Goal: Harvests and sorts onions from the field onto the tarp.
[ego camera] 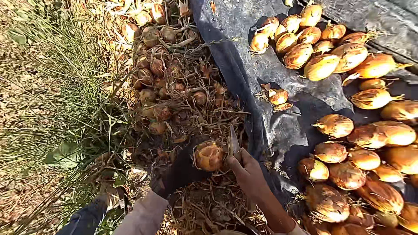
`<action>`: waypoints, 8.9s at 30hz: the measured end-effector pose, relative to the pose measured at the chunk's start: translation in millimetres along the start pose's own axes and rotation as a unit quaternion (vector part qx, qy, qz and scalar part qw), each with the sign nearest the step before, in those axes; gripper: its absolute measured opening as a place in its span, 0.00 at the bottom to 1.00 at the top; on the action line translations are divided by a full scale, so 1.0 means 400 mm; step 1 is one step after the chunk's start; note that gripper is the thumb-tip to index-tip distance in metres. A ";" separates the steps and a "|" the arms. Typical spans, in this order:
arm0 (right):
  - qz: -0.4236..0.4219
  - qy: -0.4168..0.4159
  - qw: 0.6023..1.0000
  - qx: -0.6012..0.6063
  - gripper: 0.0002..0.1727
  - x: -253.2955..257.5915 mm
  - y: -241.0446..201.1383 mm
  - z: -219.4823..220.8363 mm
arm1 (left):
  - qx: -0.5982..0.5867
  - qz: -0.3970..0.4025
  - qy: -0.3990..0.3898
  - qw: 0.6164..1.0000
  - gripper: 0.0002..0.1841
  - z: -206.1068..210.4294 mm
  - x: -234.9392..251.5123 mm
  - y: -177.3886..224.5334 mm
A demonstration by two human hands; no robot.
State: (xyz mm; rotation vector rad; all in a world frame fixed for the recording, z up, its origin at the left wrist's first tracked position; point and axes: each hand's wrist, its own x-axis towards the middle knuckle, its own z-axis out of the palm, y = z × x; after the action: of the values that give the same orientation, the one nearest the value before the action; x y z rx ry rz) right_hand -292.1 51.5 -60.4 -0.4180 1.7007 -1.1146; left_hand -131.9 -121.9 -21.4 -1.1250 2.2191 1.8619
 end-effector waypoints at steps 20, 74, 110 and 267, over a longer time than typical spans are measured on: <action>-0.024 -0.053 0.992 0.108 0.31 -0.015 0.039 0.064 | 0.173 -0.152 -0.038 0.972 0.48 -0.081 -0.016 0.068; -0.115 -0.096 0.976 0.160 0.31 -0.003 0.023 0.006 | 0.347 0.026 -0.095 0.933 0.26 -0.123 0.060 0.169; -0.068 0.165 0.976 0.121 0.35 -0.007 -0.018 -0.175 | 0.292 -0.108 0.021 0.950 0.24 0.078 0.238 0.044; -0.023 0.039 0.989 0.139 0.29 0.028 -0.087 -0.018 | 0.456 -0.267 0.200 0.825 0.51 -0.423 0.285 -0.080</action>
State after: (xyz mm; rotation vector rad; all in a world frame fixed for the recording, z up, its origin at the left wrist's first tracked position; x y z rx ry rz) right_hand -311.0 29.3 -37.4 -0.2406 1.5785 -1.3948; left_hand -129.5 -326.2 -52.8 -1.6846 2.1539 0.2558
